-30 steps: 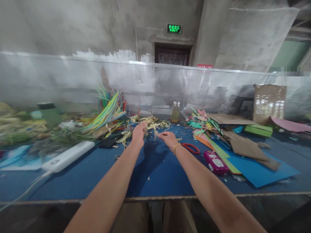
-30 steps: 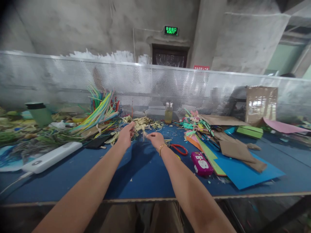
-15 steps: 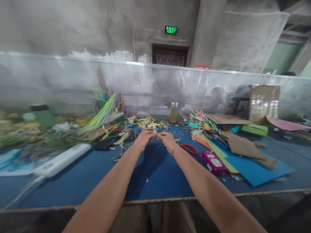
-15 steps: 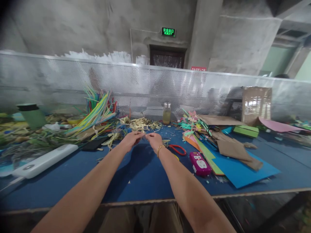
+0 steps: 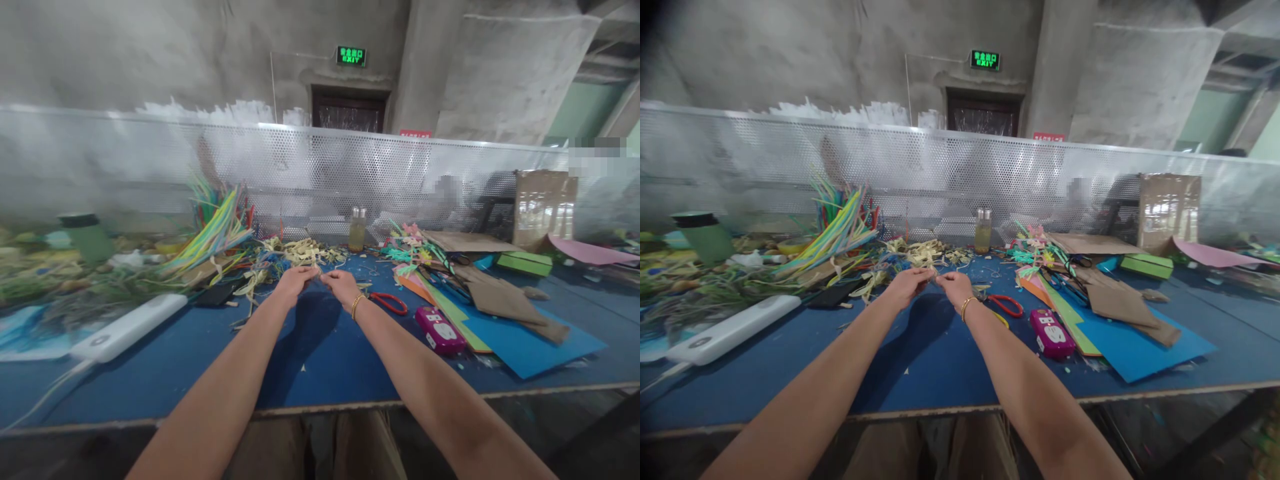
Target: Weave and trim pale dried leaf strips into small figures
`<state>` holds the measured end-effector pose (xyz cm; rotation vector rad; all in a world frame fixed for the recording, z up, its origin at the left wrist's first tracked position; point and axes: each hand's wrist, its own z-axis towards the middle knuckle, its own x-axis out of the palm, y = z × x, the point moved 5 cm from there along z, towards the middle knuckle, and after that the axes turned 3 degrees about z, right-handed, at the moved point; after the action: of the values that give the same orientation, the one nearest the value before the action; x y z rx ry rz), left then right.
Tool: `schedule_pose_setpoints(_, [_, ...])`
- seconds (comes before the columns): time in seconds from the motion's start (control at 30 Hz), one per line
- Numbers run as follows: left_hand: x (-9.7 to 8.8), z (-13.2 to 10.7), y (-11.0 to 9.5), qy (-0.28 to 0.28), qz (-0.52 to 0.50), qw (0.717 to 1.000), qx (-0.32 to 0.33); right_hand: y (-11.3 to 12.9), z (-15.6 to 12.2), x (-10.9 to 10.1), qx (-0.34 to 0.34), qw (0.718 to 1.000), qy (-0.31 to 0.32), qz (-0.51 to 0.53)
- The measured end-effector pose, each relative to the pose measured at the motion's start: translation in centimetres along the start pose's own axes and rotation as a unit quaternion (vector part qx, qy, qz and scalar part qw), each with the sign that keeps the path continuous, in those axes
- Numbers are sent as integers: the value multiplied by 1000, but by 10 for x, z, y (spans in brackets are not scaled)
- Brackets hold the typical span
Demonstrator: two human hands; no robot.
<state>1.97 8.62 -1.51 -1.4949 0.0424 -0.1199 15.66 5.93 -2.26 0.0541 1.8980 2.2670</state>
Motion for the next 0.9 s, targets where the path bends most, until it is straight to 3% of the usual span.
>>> schedule_pose_setpoints(0.3, [-1, 2, 3, 10, -17, 1000, -8, -1, 1, 0, -3, 1000, 3, -6])
schedule_pose_setpoints(0.43, [3, 0, 2, 19, -46, 999, -22, 0, -1, 3, 32, 999, 12, 42])
schedule_pose_setpoints(0.67, [16, -10, -8, 102, -117, 987, -37, 3, -11, 14, 131, 970, 77, 189])
schedule_pose_setpoints(0.9, [22, -16, -9, 161, -124, 979, -27, 9, -9, 15, 86, 967, 79, 225])
